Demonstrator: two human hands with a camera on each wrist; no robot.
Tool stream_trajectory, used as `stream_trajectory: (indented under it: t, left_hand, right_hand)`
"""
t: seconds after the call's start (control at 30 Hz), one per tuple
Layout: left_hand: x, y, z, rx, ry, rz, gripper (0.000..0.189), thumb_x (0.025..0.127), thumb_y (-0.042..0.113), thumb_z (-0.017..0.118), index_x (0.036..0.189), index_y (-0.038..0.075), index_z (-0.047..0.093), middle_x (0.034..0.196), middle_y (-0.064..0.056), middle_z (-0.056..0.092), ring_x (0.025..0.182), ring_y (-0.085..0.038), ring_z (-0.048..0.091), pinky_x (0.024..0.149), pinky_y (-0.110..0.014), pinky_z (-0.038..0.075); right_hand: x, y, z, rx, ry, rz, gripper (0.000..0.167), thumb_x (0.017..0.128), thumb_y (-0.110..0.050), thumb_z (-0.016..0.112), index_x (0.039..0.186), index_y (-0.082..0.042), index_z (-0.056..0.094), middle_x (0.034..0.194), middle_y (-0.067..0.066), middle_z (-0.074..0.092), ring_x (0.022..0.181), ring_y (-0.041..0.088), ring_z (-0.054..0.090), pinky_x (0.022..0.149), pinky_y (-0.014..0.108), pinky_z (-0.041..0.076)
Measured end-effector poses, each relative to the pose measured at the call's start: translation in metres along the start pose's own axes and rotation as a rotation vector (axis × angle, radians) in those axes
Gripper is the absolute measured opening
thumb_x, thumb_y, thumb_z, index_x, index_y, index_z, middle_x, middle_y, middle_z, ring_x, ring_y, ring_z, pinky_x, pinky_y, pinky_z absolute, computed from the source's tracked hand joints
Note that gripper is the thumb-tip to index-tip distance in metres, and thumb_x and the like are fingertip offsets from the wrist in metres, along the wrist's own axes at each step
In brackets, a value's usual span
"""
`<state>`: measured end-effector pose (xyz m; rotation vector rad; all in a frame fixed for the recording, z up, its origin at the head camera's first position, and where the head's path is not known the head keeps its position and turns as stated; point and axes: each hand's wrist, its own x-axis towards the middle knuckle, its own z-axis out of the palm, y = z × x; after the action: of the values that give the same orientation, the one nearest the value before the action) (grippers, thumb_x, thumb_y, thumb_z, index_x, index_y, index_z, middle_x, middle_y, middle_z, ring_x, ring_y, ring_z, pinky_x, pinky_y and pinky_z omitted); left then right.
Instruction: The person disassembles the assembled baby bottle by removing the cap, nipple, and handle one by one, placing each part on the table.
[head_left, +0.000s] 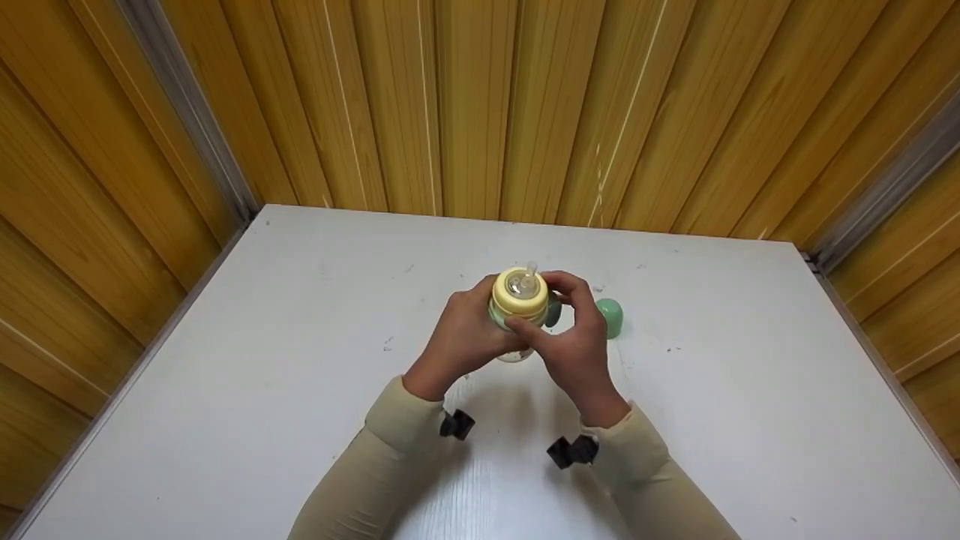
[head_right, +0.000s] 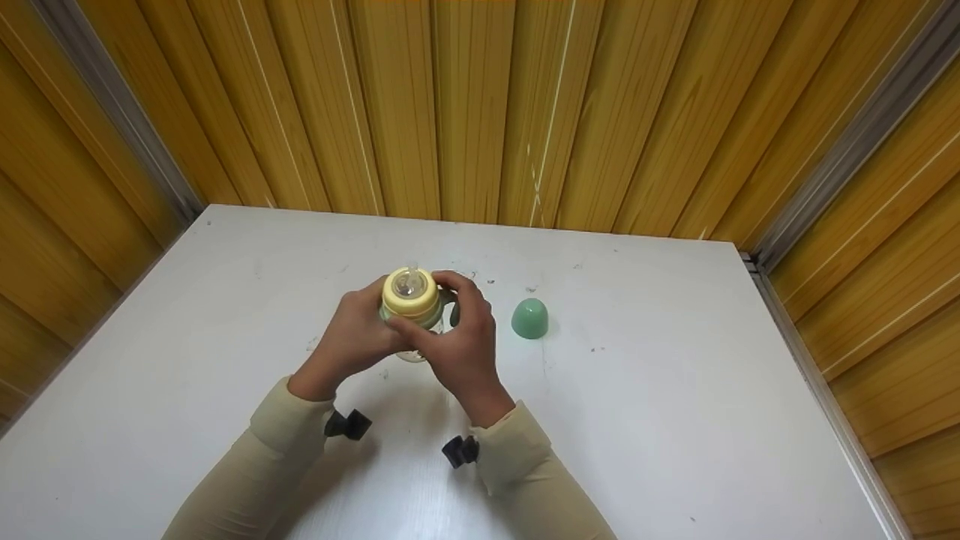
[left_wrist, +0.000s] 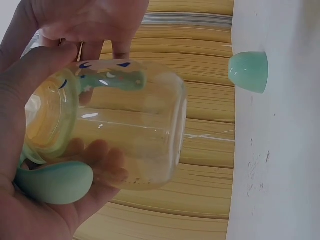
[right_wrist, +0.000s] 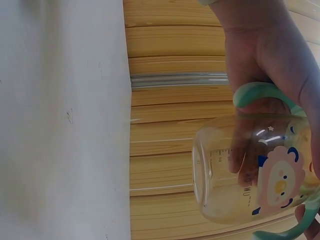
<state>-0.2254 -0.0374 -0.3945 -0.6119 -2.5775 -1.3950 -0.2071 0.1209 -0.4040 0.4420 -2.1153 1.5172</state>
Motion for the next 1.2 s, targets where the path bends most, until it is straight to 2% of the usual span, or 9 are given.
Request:
stream_trajectory:
  t: [0.3, 0.9, 1.2]
  left_hand:
    - [0.0002, -0.0011, 0.0023, 0.009, -0.006, 0.057, 0.071, 0.071, 0.031, 0.084, 0.132, 0.011, 0.055, 0.121, -0.004, 0.068, 0.109, -0.017, 0.065, 0.090, -0.037, 0.053]
    - [-0.0008, 0.0007, 0.0016, 0.009, -0.049, 0.059, 0.072, 0.071, 0.030, 0.084, 0.134, 0.013, 0.054, 0.121, -0.002, 0.067, 0.108, -0.015, 0.065, 0.091, -0.036, 0.053]
    - [-0.0013, 0.0011, -0.0001, 0.005, -0.044, 0.093, 0.067, 0.070, 0.028, 0.083, 0.131, 0.012, 0.057, 0.116, -0.002, 0.069, 0.103, -0.014, 0.066, 0.087, -0.033, 0.054]
  right_hand:
    - [0.0002, 0.0016, -0.0003, 0.019, -0.015, 0.035, 0.063, 0.073, -0.031, 0.085, 0.126, -0.017, 0.053, 0.125, -0.005, 0.059, 0.115, 0.011, 0.052, 0.100, 0.042, 0.036]
    - [-0.0002, 0.0015, -0.0018, 0.046, -0.051, 0.088, 0.067, 0.073, -0.029, 0.085, 0.130, -0.017, 0.051, 0.127, -0.004, 0.059, 0.117, 0.014, 0.053, 0.109, 0.044, 0.033]
    - [0.0008, 0.0005, -0.0029, 0.083, -0.077, 0.088, 0.065, 0.075, -0.025, 0.084, 0.130, -0.017, 0.051, 0.127, -0.002, 0.059, 0.117, 0.014, 0.055, 0.111, 0.042, 0.033]
